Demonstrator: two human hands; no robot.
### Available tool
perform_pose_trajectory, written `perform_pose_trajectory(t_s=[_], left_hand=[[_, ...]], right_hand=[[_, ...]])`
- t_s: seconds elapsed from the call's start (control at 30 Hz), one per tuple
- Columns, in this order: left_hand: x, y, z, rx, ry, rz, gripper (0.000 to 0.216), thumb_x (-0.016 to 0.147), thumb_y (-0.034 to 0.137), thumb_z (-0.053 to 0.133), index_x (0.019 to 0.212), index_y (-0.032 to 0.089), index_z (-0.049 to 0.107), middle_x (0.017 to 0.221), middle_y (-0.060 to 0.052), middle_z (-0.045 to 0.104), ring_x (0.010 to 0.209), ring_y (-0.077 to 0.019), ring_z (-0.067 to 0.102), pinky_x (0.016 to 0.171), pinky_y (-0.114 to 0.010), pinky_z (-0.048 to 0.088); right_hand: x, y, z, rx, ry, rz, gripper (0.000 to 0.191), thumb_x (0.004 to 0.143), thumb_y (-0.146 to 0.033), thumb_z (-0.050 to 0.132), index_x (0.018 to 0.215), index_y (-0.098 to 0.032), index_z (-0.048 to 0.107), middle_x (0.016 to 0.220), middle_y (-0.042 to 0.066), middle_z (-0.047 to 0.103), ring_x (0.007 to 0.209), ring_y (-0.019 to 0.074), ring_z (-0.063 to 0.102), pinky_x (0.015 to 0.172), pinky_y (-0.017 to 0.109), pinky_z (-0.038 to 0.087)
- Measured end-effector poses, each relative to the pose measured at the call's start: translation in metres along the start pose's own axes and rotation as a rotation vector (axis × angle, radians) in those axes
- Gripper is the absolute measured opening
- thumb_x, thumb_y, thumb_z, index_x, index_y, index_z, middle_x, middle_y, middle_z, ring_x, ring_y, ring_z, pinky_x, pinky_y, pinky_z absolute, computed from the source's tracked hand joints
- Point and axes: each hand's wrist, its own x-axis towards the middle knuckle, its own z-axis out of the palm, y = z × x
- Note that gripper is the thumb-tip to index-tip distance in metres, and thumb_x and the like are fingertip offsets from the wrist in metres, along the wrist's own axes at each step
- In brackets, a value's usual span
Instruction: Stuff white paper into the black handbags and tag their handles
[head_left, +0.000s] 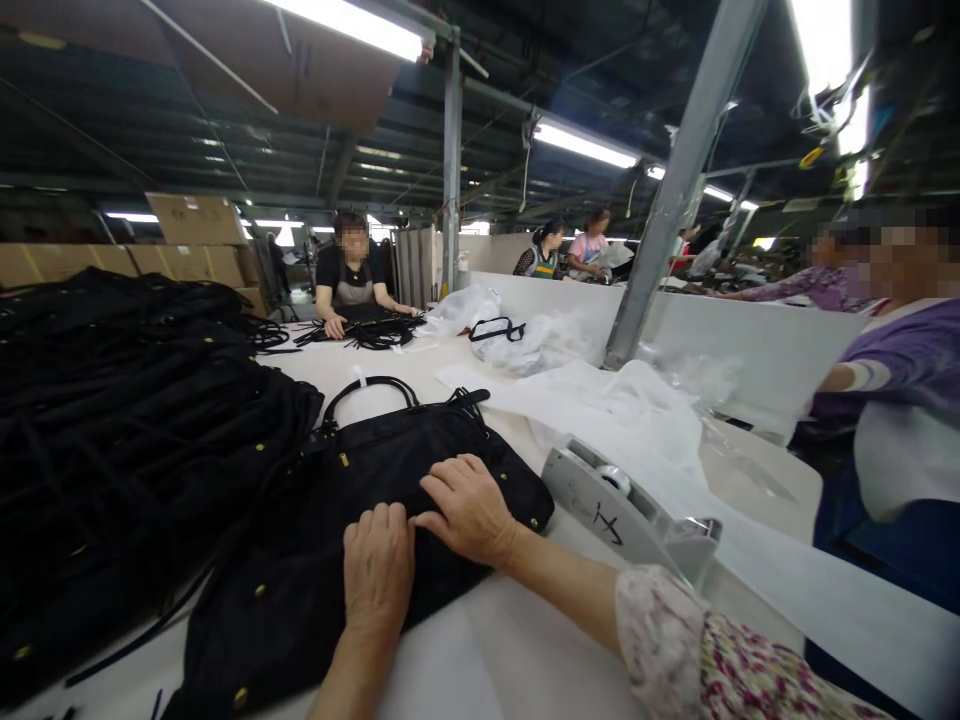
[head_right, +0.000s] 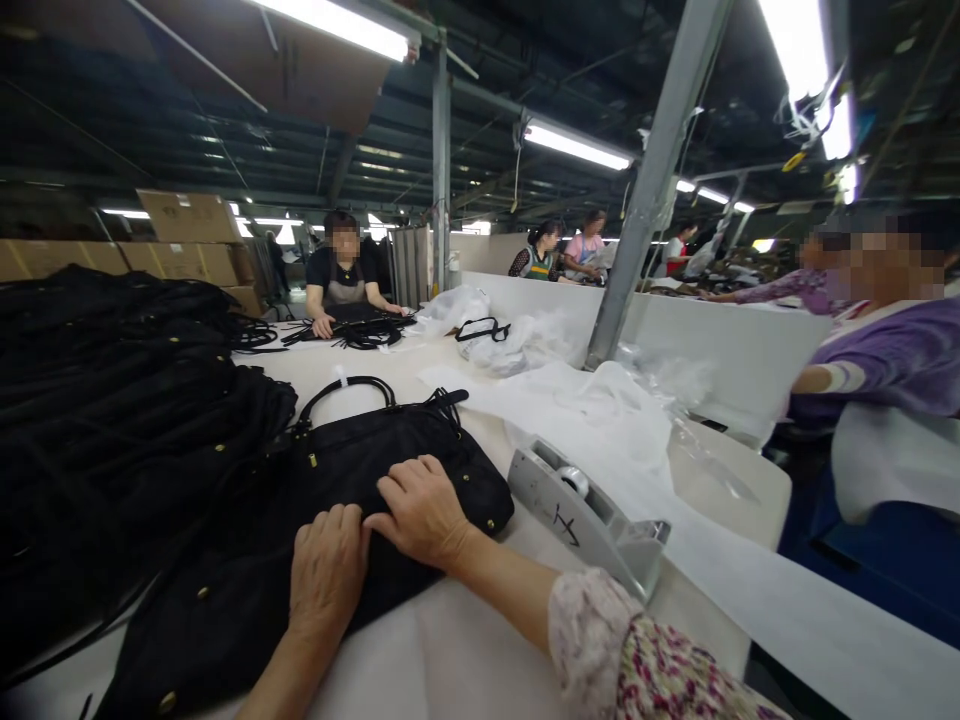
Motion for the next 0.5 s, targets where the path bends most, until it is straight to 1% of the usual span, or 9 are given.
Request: perform_pose_trajectory(t_s=[0.03, 0.07, 0.13, 0.2, 0.27, 0.33, 0.4, 0.5], left_hand=[[0.000, 0.000, 0.001, -0.006, -0.004, -0.003, 0.022, 0.097, 0.020, 0.040, 0.083, 0.019, 0.057, 0.078, -0.005, 0.056, 0.076, -0.0258, 0.050, 0.069, -0.038, 0.031], [0.000, 0.000, 0.001, -0.010, -0.006, -0.008, 0.021, 0.097, 0.018, 0.041, 0.083, 0.019, 0.057, 0.078, -0.005, 0.056, 0.076, -0.0257, 0.050, 0.070, -0.038, 0.031], [-0.001, 0.001, 0.001, -0.010, -0.007, -0.019, 0.021, 0.095, 0.014, 0.040, 0.084, 0.019, 0.057, 0.078, -0.004, 0.057, 0.076, -0.0253, 0.051, 0.070, -0.038, 0.031], [-0.001, 0.001, -0.003, 0.001, -0.002, -0.016, 0.022, 0.093, 0.010, 0.040, 0.084, 0.019, 0.058, 0.079, -0.004, 0.057, 0.076, -0.0248, 0.051, 0.070, -0.038, 0.031], [-0.002, -0.004, -0.011, 0.015, 0.003, 0.016, 0.022, 0.093, 0.010, 0.041, 0.084, 0.020, 0.058, 0.079, -0.004, 0.057, 0.077, -0.0243, 0.050, 0.072, -0.038, 0.031], [-0.006, -0.015, -0.019, 0.034, 0.007, 0.053, 0.020, 0.094, 0.014, 0.043, 0.083, 0.021, 0.059, 0.080, -0.003, 0.057, 0.078, -0.0241, 0.050, 0.074, -0.039, 0.032], [-0.012, -0.035, -0.026, 0.059, 0.008, 0.066, 0.022, 0.096, 0.020, 0.042, 0.081, 0.022, 0.058, 0.079, -0.003, 0.057, 0.078, -0.0241, 0.050, 0.075, -0.039, 0.032], [-0.023, -0.070, -0.026, 0.103, 0.018, 0.030, 0.031, 0.099, 0.027, 0.038, 0.075, 0.021, 0.057, 0.075, -0.004, 0.056, 0.073, -0.0234, 0.050, 0.070, -0.037, 0.031]], right_hand=[[0.002, -0.010, 0.002, 0.040, 0.021, 0.008, 0.039, 0.098, -0.051, 0.044, 0.108, -0.017, 0.059, 0.107, 0.009, 0.060, 0.100, 0.0234, 0.049, 0.095, 0.041, 0.030], [0.003, -0.017, 0.006, 0.063, 0.020, 0.023, 0.040, 0.098, -0.052, 0.044, 0.109, -0.017, 0.059, 0.107, 0.009, 0.059, 0.099, 0.0232, 0.049, 0.094, 0.040, 0.030], [0.005, -0.026, 0.018, 0.058, -0.027, 0.059, 0.037, 0.099, -0.050, 0.042, 0.099, -0.017, 0.061, 0.097, 0.007, 0.060, 0.090, 0.0222, 0.050, 0.085, 0.038, 0.032], [0.005, -0.027, 0.030, 0.033, -0.068, 0.079, 0.036, 0.100, -0.046, 0.042, 0.085, -0.018, 0.059, 0.087, 0.006, 0.059, 0.082, 0.0213, 0.048, 0.075, 0.036, 0.031], [0.005, -0.024, 0.037, 0.025, -0.048, 0.078, 0.035, 0.100, -0.043, 0.042, 0.081, -0.018, 0.057, 0.084, 0.005, 0.058, 0.079, 0.0209, 0.047, 0.072, 0.035, 0.029], [0.004, -0.022, 0.037, 0.032, 0.003, 0.072, 0.035, 0.100, -0.041, 0.041, 0.079, -0.018, 0.057, 0.081, 0.005, 0.056, 0.076, 0.0204, 0.046, 0.071, 0.035, 0.028], [0.002, -0.020, 0.035, 0.049, 0.043, 0.073, 0.035, 0.101, -0.039, 0.039, 0.079, -0.018, 0.057, 0.079, 0.005, 0.055, 0.075, 0.0202, 0.045, 0.071, 0.035, 0.027], [0.000, -0.020, 0.031, 0.079, 0.055, 0.052, 0.036, 0.102, -0.038, 0.037, 0.080, -0.018, 0.057, 0.079, 0.005, 0.055, 0.074, 0.0201, 0.045, 0.070, 0.036, 0.027]])
